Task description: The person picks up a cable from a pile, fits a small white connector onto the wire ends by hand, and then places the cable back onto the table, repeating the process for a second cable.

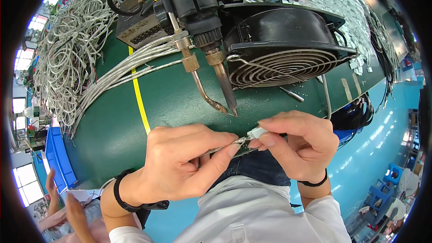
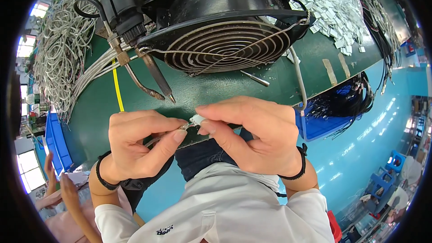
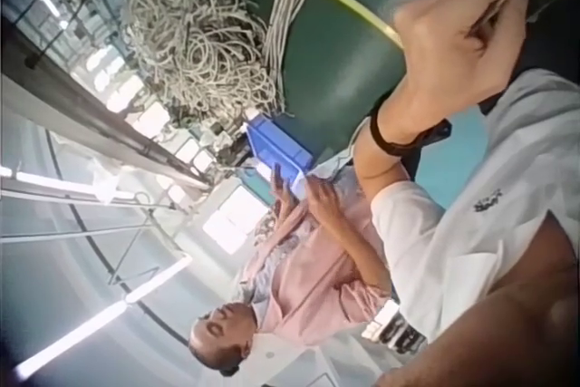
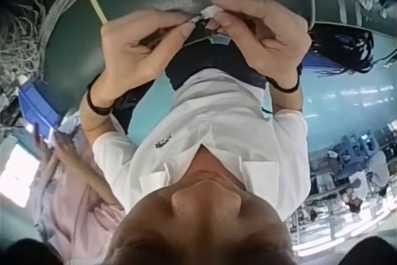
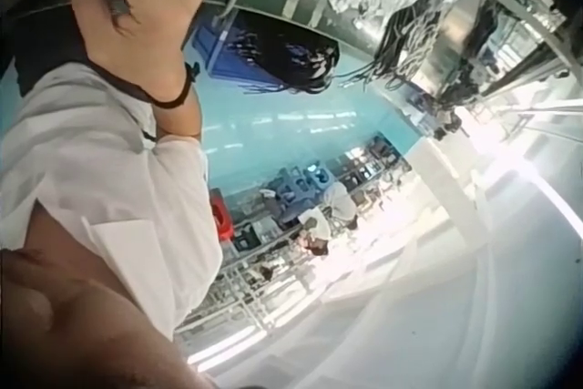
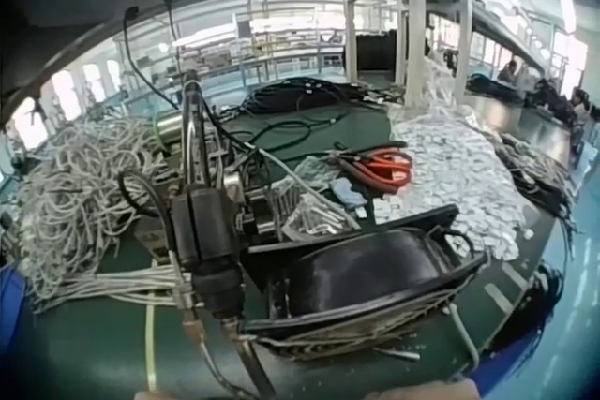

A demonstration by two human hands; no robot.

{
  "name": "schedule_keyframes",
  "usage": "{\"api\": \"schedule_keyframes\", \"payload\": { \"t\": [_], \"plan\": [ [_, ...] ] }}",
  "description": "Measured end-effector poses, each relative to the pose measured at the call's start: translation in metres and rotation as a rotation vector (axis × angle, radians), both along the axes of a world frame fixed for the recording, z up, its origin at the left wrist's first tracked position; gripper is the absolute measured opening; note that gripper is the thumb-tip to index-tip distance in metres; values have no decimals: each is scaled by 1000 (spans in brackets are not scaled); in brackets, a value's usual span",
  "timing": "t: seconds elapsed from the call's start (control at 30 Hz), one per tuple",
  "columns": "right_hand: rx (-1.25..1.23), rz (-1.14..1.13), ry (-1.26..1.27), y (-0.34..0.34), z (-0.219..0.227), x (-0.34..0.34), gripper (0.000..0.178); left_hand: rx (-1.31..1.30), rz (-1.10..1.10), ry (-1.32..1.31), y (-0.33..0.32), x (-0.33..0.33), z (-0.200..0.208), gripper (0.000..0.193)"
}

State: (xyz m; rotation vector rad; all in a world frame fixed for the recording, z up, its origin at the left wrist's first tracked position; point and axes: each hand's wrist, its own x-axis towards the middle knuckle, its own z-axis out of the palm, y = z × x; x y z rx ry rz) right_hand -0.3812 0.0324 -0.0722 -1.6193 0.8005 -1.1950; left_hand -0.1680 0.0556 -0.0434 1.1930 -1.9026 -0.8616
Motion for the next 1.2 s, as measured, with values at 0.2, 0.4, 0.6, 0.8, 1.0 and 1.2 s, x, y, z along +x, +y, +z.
{"api": "schedule_keyframes", "payload": {
  "t": [0.2, 0.4, 0.6, 0.8, 1.0, 1.2],
  "plan": [
    [-176, 8, 94, 0, 4, -6, 24, -20, -87, -59, 2, 0, 0, 8],
    [-130, 21, 91, 3, 5, -8, 21, -42, -113, -66, 3, -1, -2, 8],
    [-80, 27, 62, 5, 3, -9, 21, -41, -134, -78, 3, -2, 0, 7],
    [-98, 57, 61, 4, 1, -10, 22, -52, -124, -71, 4, -3, 0, 8],
    [64, -31, -7, 6, 3, 2, 22, 83, 47, -11, 0, 0, 6, 9],
    [273, -40, -186, -3, 7, 22, 22, 145, 115, 94, -5, 8, 3, 11]
  ]
}}
